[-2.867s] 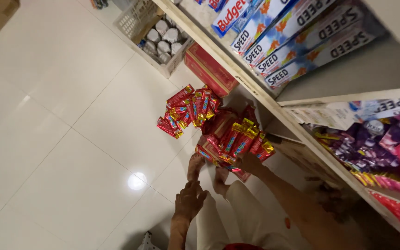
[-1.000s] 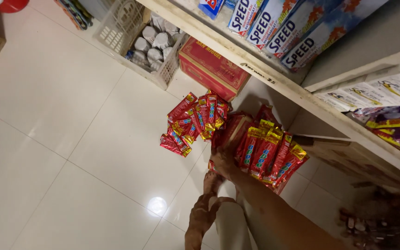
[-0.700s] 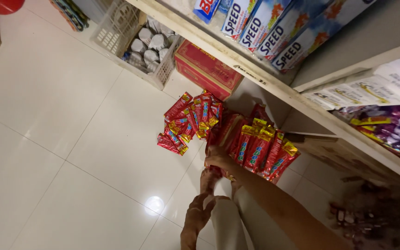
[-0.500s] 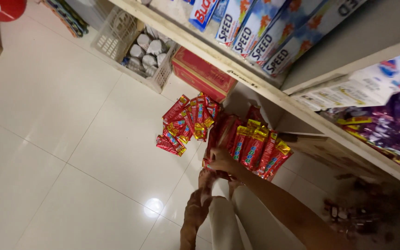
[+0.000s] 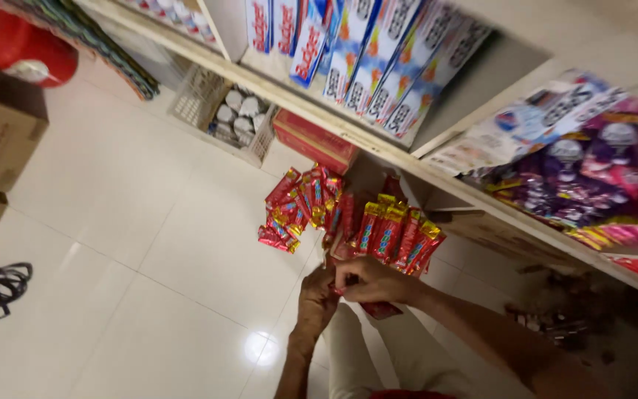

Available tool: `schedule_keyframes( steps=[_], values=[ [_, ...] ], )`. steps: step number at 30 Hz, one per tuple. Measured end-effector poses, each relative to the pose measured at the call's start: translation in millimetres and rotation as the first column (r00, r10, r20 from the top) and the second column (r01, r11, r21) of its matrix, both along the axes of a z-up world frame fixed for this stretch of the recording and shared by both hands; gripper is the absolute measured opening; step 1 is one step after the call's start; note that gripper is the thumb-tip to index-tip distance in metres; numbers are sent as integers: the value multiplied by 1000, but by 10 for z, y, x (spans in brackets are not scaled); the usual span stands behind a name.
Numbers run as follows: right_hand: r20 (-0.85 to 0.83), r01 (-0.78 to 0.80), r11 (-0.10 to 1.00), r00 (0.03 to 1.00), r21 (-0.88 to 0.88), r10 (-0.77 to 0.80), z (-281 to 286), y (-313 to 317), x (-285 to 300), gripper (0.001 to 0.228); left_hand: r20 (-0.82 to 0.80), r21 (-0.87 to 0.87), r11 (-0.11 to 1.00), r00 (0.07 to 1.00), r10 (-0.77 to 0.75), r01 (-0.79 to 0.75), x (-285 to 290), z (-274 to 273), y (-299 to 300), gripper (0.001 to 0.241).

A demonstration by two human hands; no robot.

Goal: Organizing small product packets on retail shelves and in display boxes.

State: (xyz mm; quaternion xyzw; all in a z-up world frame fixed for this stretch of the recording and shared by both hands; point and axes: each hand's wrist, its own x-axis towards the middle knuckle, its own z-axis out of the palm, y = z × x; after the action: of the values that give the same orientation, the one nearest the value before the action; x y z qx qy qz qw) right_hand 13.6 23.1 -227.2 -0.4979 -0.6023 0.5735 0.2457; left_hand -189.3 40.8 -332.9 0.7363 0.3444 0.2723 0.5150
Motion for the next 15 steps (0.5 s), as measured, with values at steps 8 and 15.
schedule_keyframes(
  steps=[8,15],
  values=[
    [-482,400,899,761,-179,-434,704,249,514,28,29,-310,941,989,148,-132,37,1808,617,19],
    [-415,347,938,850,-26,-326,1642,362,294,61,-71,-408,895,984,165,-180,136,2849,928,24]
  ],
)
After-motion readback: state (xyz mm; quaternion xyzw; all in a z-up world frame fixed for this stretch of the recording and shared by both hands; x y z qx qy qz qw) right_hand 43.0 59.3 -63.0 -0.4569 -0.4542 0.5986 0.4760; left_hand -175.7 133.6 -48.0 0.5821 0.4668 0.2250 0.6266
